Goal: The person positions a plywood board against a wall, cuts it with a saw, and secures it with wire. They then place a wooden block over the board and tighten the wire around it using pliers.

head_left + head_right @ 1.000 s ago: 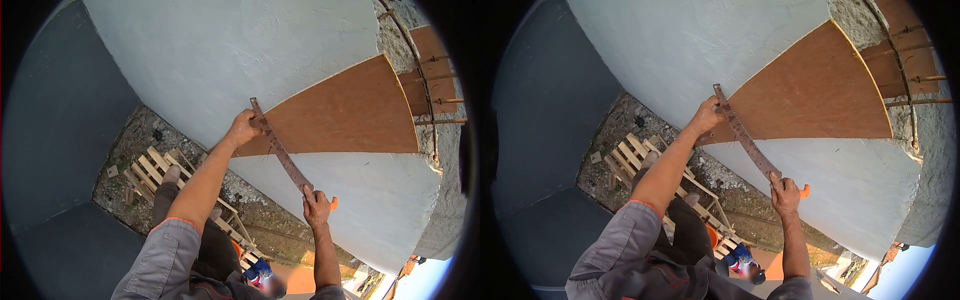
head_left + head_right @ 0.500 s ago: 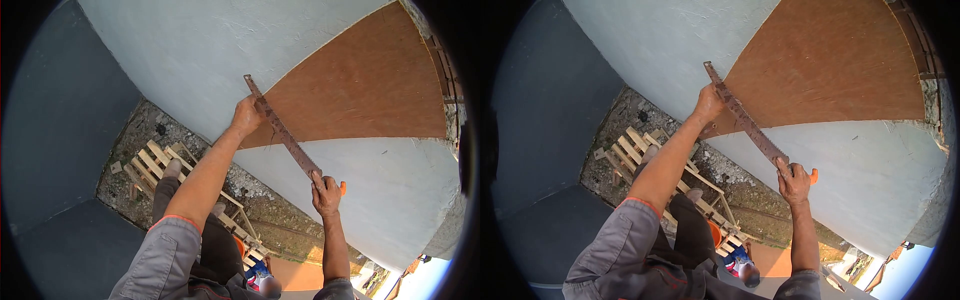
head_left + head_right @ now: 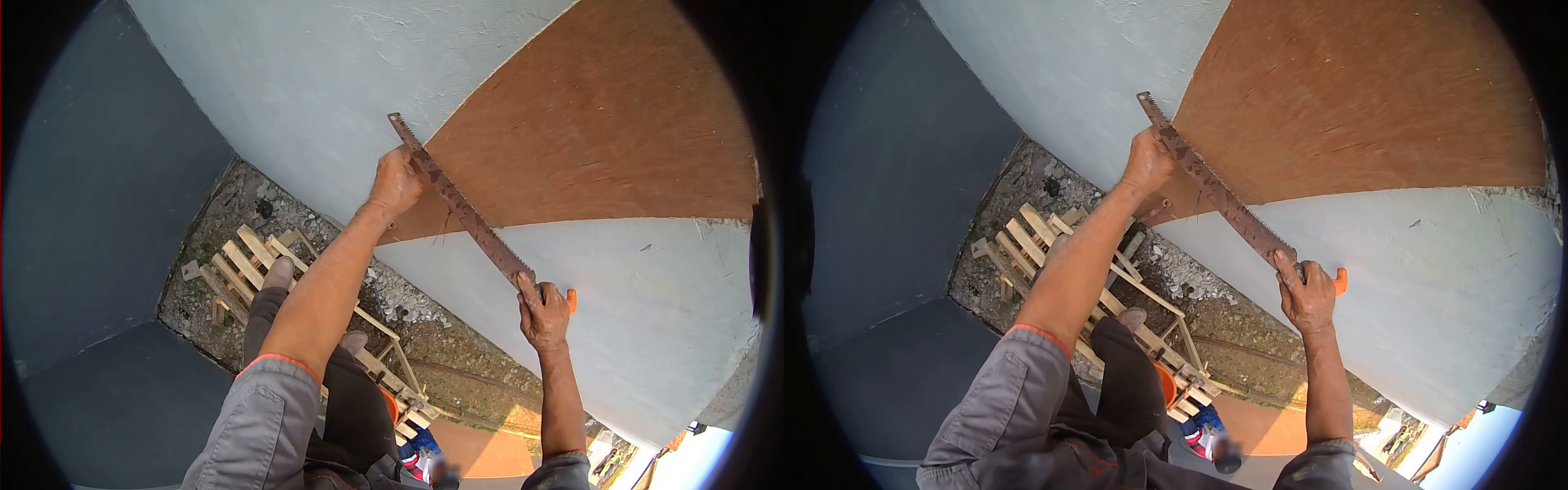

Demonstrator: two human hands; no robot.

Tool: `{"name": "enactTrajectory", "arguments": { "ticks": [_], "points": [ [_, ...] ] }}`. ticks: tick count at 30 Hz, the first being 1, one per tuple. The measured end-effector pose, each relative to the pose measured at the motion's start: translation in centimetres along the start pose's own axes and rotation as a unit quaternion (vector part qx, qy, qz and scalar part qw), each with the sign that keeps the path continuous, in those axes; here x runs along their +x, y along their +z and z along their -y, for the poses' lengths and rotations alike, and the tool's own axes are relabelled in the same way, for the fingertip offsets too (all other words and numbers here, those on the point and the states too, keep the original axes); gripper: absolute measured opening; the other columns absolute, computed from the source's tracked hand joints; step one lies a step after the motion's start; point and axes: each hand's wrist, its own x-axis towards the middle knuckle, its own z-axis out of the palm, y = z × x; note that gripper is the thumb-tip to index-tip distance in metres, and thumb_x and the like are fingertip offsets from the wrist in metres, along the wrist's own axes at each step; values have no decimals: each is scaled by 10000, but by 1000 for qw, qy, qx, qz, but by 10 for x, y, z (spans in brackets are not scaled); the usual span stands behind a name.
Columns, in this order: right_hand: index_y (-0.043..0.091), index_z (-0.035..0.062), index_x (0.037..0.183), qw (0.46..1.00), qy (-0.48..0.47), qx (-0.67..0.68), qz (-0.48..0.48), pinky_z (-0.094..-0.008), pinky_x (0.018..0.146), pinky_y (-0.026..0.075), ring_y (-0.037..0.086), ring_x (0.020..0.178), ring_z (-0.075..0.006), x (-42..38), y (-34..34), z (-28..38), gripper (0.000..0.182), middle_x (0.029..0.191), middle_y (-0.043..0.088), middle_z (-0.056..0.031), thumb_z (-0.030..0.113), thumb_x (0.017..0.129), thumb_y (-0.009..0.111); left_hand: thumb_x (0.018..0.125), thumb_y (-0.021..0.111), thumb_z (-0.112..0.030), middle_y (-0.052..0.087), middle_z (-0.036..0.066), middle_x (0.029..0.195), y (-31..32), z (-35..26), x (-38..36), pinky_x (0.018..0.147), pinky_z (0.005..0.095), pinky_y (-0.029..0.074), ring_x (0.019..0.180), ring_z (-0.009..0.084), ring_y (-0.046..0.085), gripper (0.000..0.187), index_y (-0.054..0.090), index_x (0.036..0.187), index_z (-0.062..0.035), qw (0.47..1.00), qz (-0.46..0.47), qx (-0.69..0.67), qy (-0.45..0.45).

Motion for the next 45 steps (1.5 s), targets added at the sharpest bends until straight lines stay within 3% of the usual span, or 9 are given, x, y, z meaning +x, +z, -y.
{"name": "enactTrajectory", "arguments": {
  "ticks": [8, 10, 17, 20, 23, 25, 32, 38, 45],
  "points": [
    [595, 222, 1349, 1000, 6, 21, 11, -376, 552, 452, 548, 654, -244, 17, 21, 7, 613, 801, 505, -96, 117, 768, 758, 745, 636, 32, 715, 156, 851, 7, -2, -6, 740, 325, 514, 760, 214, 660, 222, 658, 966, 46, 997, -34, -40, 63],
    [596, 223, 1350, 1000, 11, 15, 8, -379, 550, 454, 551, 655, -242, 15, 13, 8, 613, 803, 505, -96, 118, 769, 758, 751, 513, 129, 710, 104, 832, -3, -16, -6, 680, 295, 523, 746, 137, 636, 214, 651, 902, 67, 999, -31, 3, 17],
    [597, 230, 1351, 998, 52, 39, 9, -375, 545, 433, 541, 620, -223, 42, 15, 22, 608, 760, 491, -76, 134, 772, 758, 751, 657, 13, 729, 126, 870, 5, 15, 4, 745, 322, 519, 768, 178, 658, 207, 669, 956, 40, 993, -8, -112, 37],
    [602, 244, 1343, 997, 62, 23, 33, -389, 632, 423, 529, 603, -215, 35, 14, 17, 590, 743, 478, -69, 147, 781, 753, 797, 575, 104, 722, 61, 857, 1, 17, 9, 728, 296, 532, 801, 134, 652, 164, 672, 912, 39, 999, 16, 17, 48],
    [608, 204, 1330, 996, 65, -2, 64, -426, 751, 385, 534, 613, -225, -13, 8, 11, 549, 752, 503, -74, 112, 801, 720, 796, 674, -17, 708, 105, 860, 4, 18, 3, 755, 328, 511, 805, 167, 644, 198, 662, 986, 39, 999, 22, -41, 6],
    [589, 76, 1320, 994, 0, 93, -65, -380, 553, 419, 524, 611, -228, -18, -1, 11, 476, 748, 535, -90, 49, 849, 651, 833, 713, -107, 688, 80, 869, 2, 10, 1, 773, 318, 499, 836, 148, 621, 203, 668, 980, 26, 990, 44, -136, -6],
    [599, 39, 1290, 985, 69, 146, -52, -364, 617, 440, 571, 665, -246, -15, -10, 20, 451, 813, 610, -113, 5, 842, 630, 869, 721, -287, 677, 42, 948, -15, -6, -5, 823, 299, 476, 908, 123, 580, 338, 676, 1044, -1, 919, 59, -368, -127],
    [581, 23, 1306, 985, 45, 148, -80, -332, 488, 399, 513, 578, -224, 2, -11, 33, 373, 741, 543, -111, 49, 933, 565, 847, 708, -269, 667, 109, 1007, -7, -13, -10, 856, 326, 472, 928, 172, 598, 383, 645, 1089, 20, 976, 68, -187, -85],
    [587, 47, 1289, 990, 22, 126, -50, -352, 520, 434, 572, 658, -261, -4, -25, 41, 419, 827, 616, -133, 7, 873, 616, 772, 684, -109, 658, 217, 1045, 15, -20, -12, 847, 425, 499, 988, 346, 633, 299, 626, 1030, 31, 992, -107, 48, -45]
  ]
}}
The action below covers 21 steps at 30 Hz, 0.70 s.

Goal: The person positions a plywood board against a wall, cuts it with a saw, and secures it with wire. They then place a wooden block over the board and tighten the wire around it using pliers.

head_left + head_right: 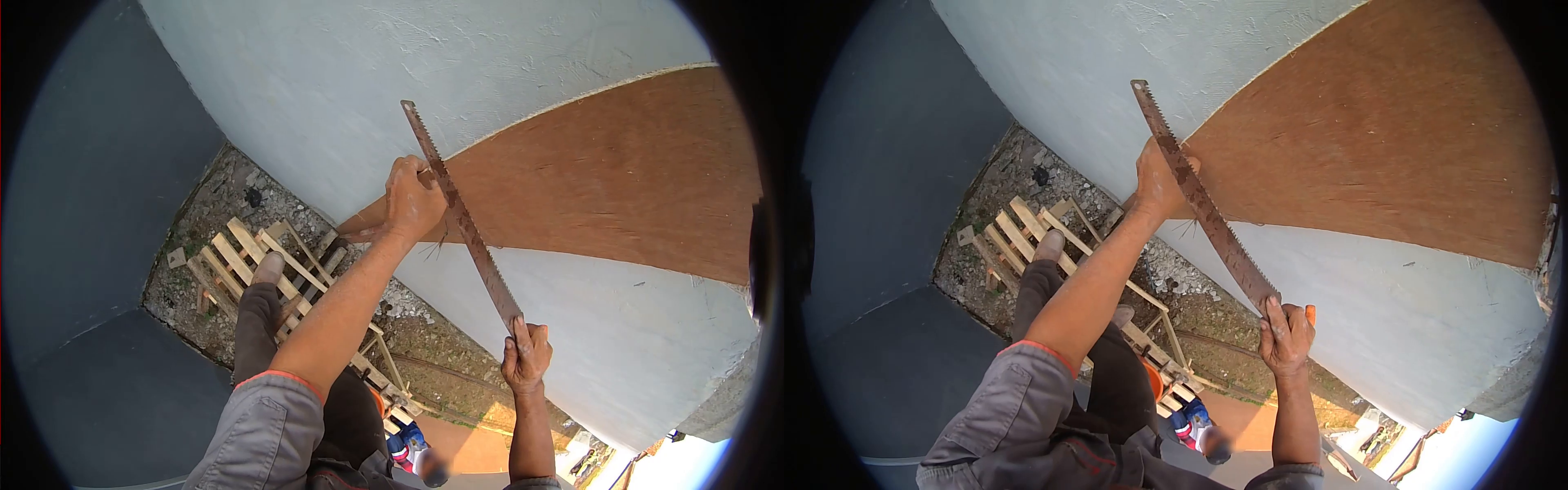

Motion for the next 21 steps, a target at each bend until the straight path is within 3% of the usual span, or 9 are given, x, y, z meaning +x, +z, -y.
{"name": "enactTrajectory", "arguments": {
  "ticks": [2, 5, 7, 13, 17, 21],
  "points": [
    [586, 89, 1321, 999, 34, -2, 16, -391, 660, 416, 562, 685, -254, -5, -3, 2, 534, 788, 563, -100, 52, 800, 694, 765, 666, -77, 664, 222, 1014, 1, -6, 1, 831, 431, 506, 975, 364, 641, 269, 640, 1008, 37, 999, -12, 43, 23],
    [591, 96, 1316, 999, 46, 1, 16, -399, 677, 413, 561, 692, -258, -9, -9, 4, 531, 792, 560, -102, 64, 797, 700, 762, 667, -64, 693, 204, 886, -10, -20, 4, 771, 409, 529, 846, 346, 678, 201, 673, 928, 50, 998, -1, 68, -15],
    [593, 97, 1314, 998, 54, 2, 16, -402, 690, 410, 562, 695, -259, -12, -12, 5, 530, 792, 559, -101, 67, 796, 702, 770, 669, -69, 697, 187, 766, -20, -26, 7, 712, 387, 543, 717, 320, 688, 157, 693, 867, 51, 998, -33, -11, -43],
    [602, 101, 1306, 998, 55, -3, 26, -402, 717, 402, 560, 689, -253, -7, -13, 5, 527, 791, 556, -100, 76, 792, 712, 774, 662, -76, 702, 169, 749, -24, -10, 17, 677, 361, 543, 678, 261, 688, 163, 682, 875, 51, 1000, 20, 10, -20],
    [597, 100, 1311, 998, 59, 11, 17, -398, 695, 403, 553, 680, -252, -4, -12, 3, 534, 788, 553, -100, 76, 790, 714, 770, 663, -75, 688, 149, 715, -21, -8, 11, 654, 348, 538, 655, 225, 673, 163, 662, 877, 48, 1000, -8, -9, -3],
    [595, 103, 1316, 998, 55, 16, 26, -394, 681, 402, 548, 677, -252, -1, -16, 0, 542, 790, 554, -100, 67, 789, 712, 763, 672, -70, 667, 134, 688, -29, -9, 17, 624, 329, 529, 626, 190, 649, 163, 645, 868, 51, 999, 21, -36, -20]
  ]
}}
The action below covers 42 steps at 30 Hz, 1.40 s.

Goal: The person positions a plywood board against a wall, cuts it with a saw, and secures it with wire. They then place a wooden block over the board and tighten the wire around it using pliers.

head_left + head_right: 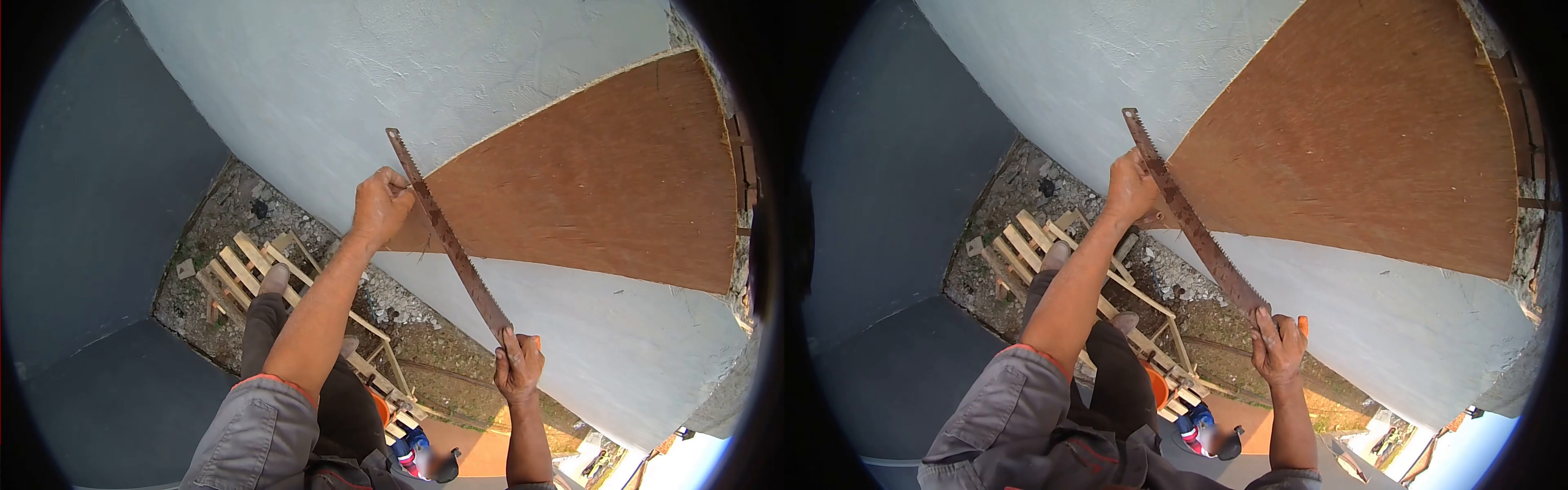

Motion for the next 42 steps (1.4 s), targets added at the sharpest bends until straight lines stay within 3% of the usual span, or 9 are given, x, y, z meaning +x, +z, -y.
{"name": "enactTrajectory", "arguments": {
  "ticks": [10, 17, 22, 29, 31, 34, 38, 40, 42],
  "points": [
    [590, 82, 1315, 999, 22, 42, -23, -374, 561, 456, 579, 676, -268, 11, -5, 0, 491, 834, 615, -118, 60, 833, 679, 817, 701, 39, 679, 78, 763, -21, 15, 20, 640, 244, 530, 698, 116, 646, 48, 653, 815, 42, 975, 159, -128, -92],
    [609, 97, 1301, 1000, 19, 16, 7, -366, 606, 422, 570, 667, -246, 18, -3, 6, 494, 787, 575, -93, 50, 816, 686, 792, 749, 13, 688, 50, 770, -17, 34, 21, 677, 262, 506, 720, 106, 617, 75, 686, 832, 8, 976, 142, -141, -91],
    [643, 174, 1283, 995, 57, -40, 75, -348, 698, 358, 552, 657, -208, 17, 8, -1, 480, 775, 546, -64, 102, 812, 702, 815, 634, 119, 703, 50, 892, -11, 38, 24, 741, 270, 520, 777, 108, 630, 217, 688, 995, 10, 940, 163, -274, -117],
    [636, 224, 1294, 986, 12, -153, 69, -380, 762, 333, 556, 667, -196, 13, 31, -18, 501, 796, 549, -50, 130, 808, 712, 848, 626, 68, 700, 33, 921, -13, 42, 17, 769, 278, 498, 820, 121, 627, 225, 691, 1055, 9, 917, 214, -314, -123],
    [625, 206, 1303, 985, -14, -164, 56, -391, 725, 325, 541, 659, -195, 14, 34, -21, 519, 768, 540, -42, 83, 805, 705, 841, 650, 47, 696, 29, 937, -15, 33, 11, 787, 280, 504, 861, 119, 629, 204, 684, 1040, 12, 938, 213, -250, -112],
    [610, 247, 1314, 986, -20, -162, 20, -437, 815, 320, 579, 708, -199, 8, 38, -25, 527, 830, 564, -58, 118, 814, 717, 845, 670, 24, 689, 29, 973, -9, 32, 4, 823, 288, 507, 898, 109, 623, 194, 672, 1038, 5, 959, 194, -192, -74],
    [605, 249, 1319, 988, -15, -152, 18, -449, 826, 320, 581, 712, -199, 4, 39, -27, 537, 839, 568, -60, 115, 811, 717, 851, 680, 9, 684, 39, 997, 7, 38, -6, 847, 294, 509, 921, 108, 622, 183, 661, 1034, 2, 966, 136, -216, -32],
    [630, 225, 1307, 988, -51, -147, 8, -369, 607, 452, 578, 696, -246, 7, 40, -31, 552, 855, 564, -109, 132, 778, 756, 821, 656, 22, 686, 50, 982, 9, 37, -7, 842, 280, 481, 906, 128, 618, 291, 651, 1111, 0, 969, 118, -215, -39],
    [632, 224, 1305, 990, -51, -129, -2, -368, 593, 453, 576, 694, -246, 7, 44, -31, 556, 853, 563, -109, 121, 773, 759, 825, 649, 27, 683, 47, 970, 5, 40, -7, 833, 273, 480, 900, 121, 615, 286, 650, 1110, 0, 970, 125, -206, -20]
  ]
}}
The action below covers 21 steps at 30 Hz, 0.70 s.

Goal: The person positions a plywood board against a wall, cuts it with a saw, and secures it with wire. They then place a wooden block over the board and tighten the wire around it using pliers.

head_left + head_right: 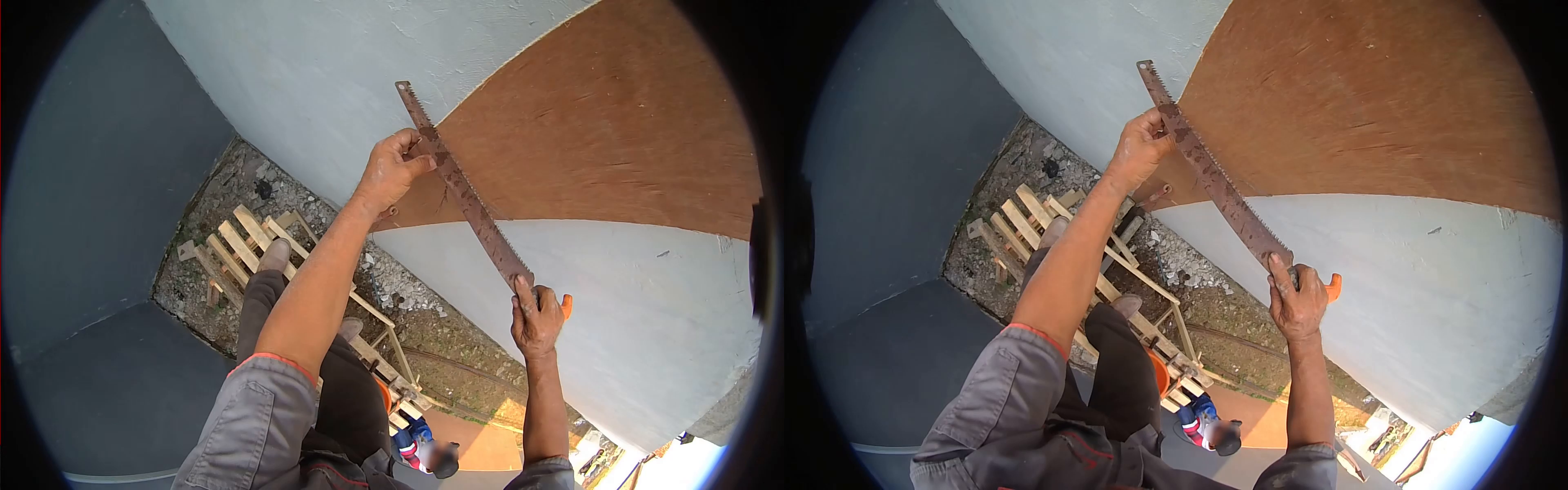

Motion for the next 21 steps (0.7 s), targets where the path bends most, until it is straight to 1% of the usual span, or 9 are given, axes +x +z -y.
{"name": "enactTrajectory", "arguments": {
  "ticks": [1, 5, 7, 8, 10, 11, 13, 16, 21],
  "points": [
    [634, 222, 1303, 1000, 1, 15, -10, -366, 580, 454, 574, 693, -245, 3, -1, 1, 561, 850, 562, -109, 110, 769, 762, 829, 641, 33, 680, 45, 957, -2, -1, -1, 824, 267, 479, 894, 114, 612, 282, 649, 1109, 0, 1000, 11, 9, 16],
    [632, 226, 1308, 1000, -17, 19, 1, -368, 576, 464, 571, 691, -240, 11, 3, -2, 581, 843, 556, -106, 109, 757, 776, 831, 647, 30, 677, 32, 950, 3, 2, -4, 805, 250, 475, 869, 106, 606, 276, 653, 1106, 1, 1000, 1, 5, 2],
    [632, 230, 1309, 1000, -14, 16, -6, -367, 578, 467, 570, 691, -239, 13, 6, -4, 581, 840, 554, -105, 113, 759, 776, 834, 618, 50, 678, 30, 968, 8, 4, -5, 798, 256, 484, 877, 104, 608, 264, 665, 1089, 2, 991, -33, -131, 20],
    [631, 233, 1311, 1000, -12, 12, -11, -365, 580, 470, 568, 691, -239, 14, 7, -4, 582, 838, 553, -105, 117, 760, 777, 834, 618, 50, 678, 30, 968, 7, 6, -5, 798, 256, 484, 877, 104, 608, 264, 665, 1089, 2, 991, -33, -130, 19],
    [630, 235, 1312, 1000, -10, 12, -2, -364, 581, 471, 568, 692, -239, 13, 8, -6, 581, 836, 552, -104, 118, 762, 776, 825, 581, 81, 680, 33, 995, 7, 6, -5, 836, 273, 488, 919, 113, 610, 328, 664, 1133, 2, 982, -25, -188, 11],
    [629, 237, 1314, 1000, -9, 12, 6, -364, 583, 471, 567, 693, -238, 12, 8, -7, 581, 833, 552, -104, 119, 763, 775, 825, 581, 81, 680, 33, 995, 6, 5, -5, 836, 273, 488, 919, 113, 610, 328, 664, 1133, 2, 982, -25, -188, 10],
    [629, 238, 1314, 1000, -15, 13, 5, -363, 580, 470, 566, 692, -238, 13, 8, -8, 579, 833, 551, -103, 120, 766, 774, 820, 579, 94, 679, 33, 1006, 2, 5, -6, 897, 294, 477, 969, 122, 604, 365, 661, 1163, -1, 974, -2, -226, -10],
    [630, 239, 1314, 1000, -19, 20, 9, -361, 577, 468, 565, 689, -236, 15, 9, -9, 575, 833, 550, -101, 121, 770, 773, 814, 595, 91, 683, 32, 1031, 7, -3, -6, 941, 298, 460, 997, 133, 604, 396, 654, 1194, -4, 962, -8, -271, -12],
    [630, 242, 1314, 1000, -13, 11, -4, -359, 571, 465, 563, 684, -233, 20, 12, -5, 569, 830, 547, -97, 125, 775, 771, 830, 614, 69, 687, 36, 1060, -7, 5, 0, 950, 299, 459, 1011, 139, 608, 384, 649, 1205, -9, 974, 30, -226, -11]
  ]
}}
